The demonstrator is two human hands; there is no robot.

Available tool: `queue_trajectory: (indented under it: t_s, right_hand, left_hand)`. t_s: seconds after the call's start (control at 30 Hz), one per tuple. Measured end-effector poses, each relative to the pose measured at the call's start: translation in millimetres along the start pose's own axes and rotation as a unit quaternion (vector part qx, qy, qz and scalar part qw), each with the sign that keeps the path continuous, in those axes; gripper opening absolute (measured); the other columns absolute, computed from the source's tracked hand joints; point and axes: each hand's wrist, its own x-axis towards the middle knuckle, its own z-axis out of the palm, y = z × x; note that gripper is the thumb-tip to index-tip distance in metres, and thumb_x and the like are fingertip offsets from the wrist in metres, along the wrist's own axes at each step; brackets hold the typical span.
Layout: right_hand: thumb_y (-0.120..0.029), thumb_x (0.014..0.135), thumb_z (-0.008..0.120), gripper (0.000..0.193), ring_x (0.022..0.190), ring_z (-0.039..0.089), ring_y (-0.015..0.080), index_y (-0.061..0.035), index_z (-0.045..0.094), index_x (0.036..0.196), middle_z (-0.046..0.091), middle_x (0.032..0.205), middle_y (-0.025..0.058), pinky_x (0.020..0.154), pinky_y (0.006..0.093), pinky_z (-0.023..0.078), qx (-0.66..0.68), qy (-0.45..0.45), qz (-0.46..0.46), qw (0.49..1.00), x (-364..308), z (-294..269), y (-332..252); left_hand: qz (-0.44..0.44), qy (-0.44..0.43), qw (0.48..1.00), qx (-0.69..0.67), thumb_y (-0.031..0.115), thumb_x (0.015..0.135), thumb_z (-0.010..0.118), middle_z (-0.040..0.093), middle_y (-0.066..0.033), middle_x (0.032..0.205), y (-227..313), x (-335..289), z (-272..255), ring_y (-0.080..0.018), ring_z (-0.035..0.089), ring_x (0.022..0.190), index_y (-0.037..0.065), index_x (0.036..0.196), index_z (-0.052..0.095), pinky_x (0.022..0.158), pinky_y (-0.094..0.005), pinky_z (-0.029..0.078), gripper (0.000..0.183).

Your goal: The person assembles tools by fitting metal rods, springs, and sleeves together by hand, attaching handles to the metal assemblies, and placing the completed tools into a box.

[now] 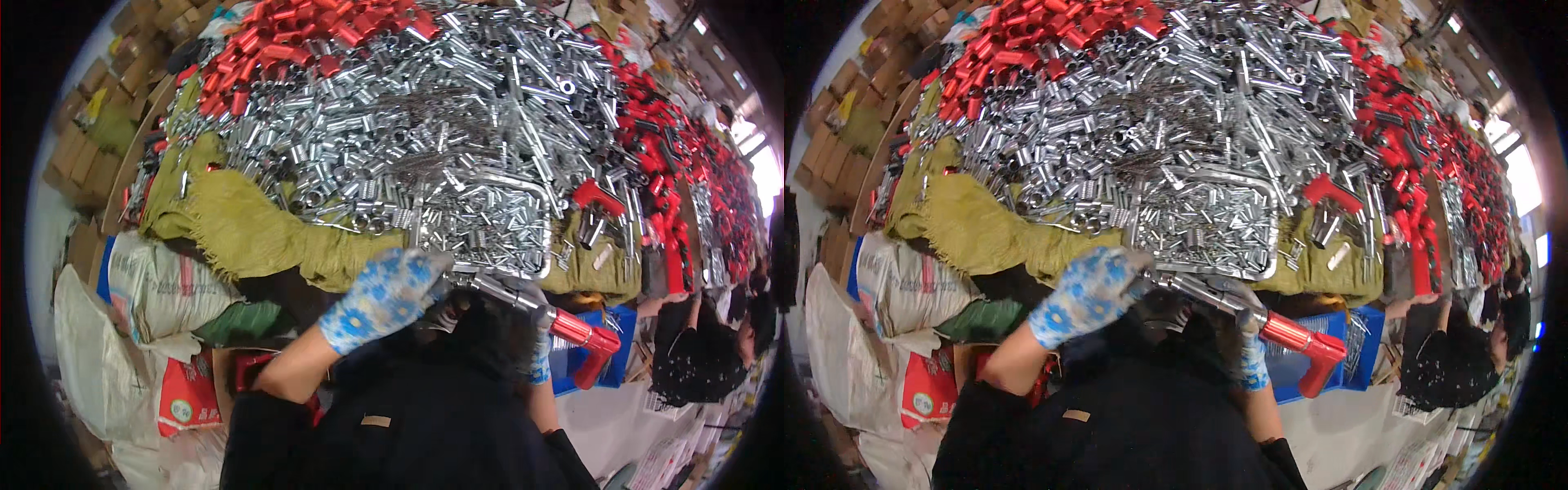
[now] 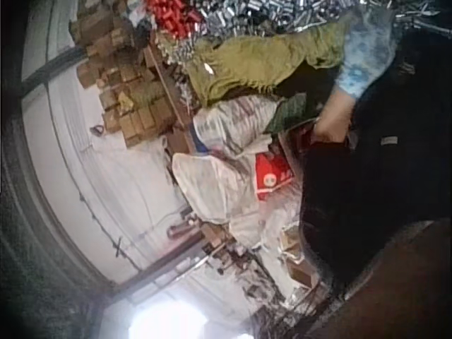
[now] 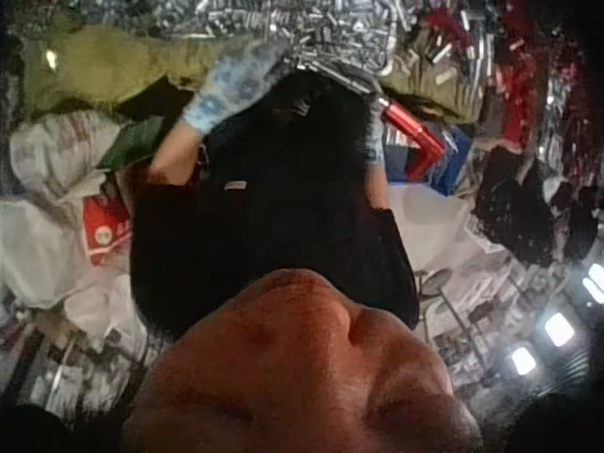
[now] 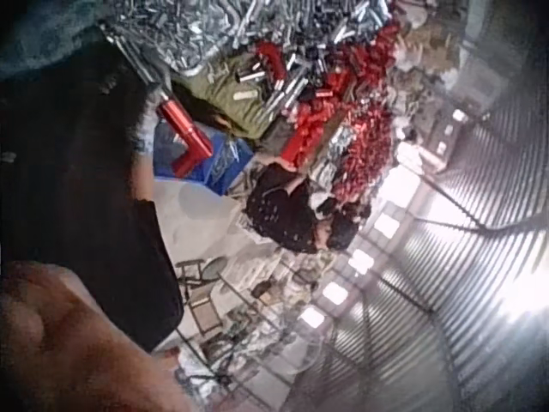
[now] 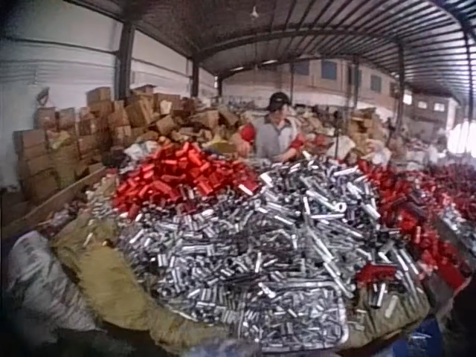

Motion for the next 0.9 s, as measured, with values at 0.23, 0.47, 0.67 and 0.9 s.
queue_trajectory:
  t_s: [0.23,0.47,0.67,0.9]
  right_hand:
    - [-0.057,0.068,0.074,0.076,0.105,0.058,0.0284,0.0022,0.055,0.112,0.059,0.114,0.0177,0.092,0.0421,0.047,-0.05,-0.053,0.044,0.996,5,-15,16]
    - [-0.059,0.064,0.076,0.08,0.101,0.059,0.0292,0.0018,0.055,0.111,0.059,0.111,0.018,0.089,0.0431,0.049,0.034,0.046,0.077,0.995,7,-22,9]
    - [-0.056,0.08,0.062,0.07,0.109,0.054,0.0289,0.0014,0.049,0.117,0.055,0.117,0.0167,0.097,0.0425,0.043,-0.027,0.06,-0.041,0.997,12,-61,-15]
    - [-0.055,0.076,0.067,0.072,0.107,0.057,0.0315,0.0024,0.05,0.115,0.056,0.116,0.0195,0.094,0.0454,0.046,0.001,0.119,-0.044,0.992,13,-73,-13]
  left_hand:
    - [-0.129,-0.034,0.947,-0.291,0.019,0.083,0.064,0.063,-0.0128,0.09,-2,-20,12,-0.0347,0.06,0.086,0.006,0.103,0.057,0.076,-0.0399,0.048,0.024]
    - [-0.101,0.018,0.945,-0.311,0.014,0.08,0.066,0.057,-0.0133,0.115,4,21,14,-0.0339,0.06,0.089,0.006,0.113,0.057,0.081,-0.0402,0.049,0.034]
    - [-0.114,-0.066,0.99,-0.056,0.024,0.081,0.064,0.054,-0.0126,0.111,-9,74,86,-0.0315,0.05,0.108,0.007,0.105,0.059,0.088,-0.0416,0.043,0.03]
    - [-0.189,0.011,0.928,-0.322,0.019,0.077,0.069,0.058,-0.0107,0.107,-10,76,88,-0.0308,0.055,0.101,0.005,0.089,0.063,0.083,-0.0418,0.046,0.019]
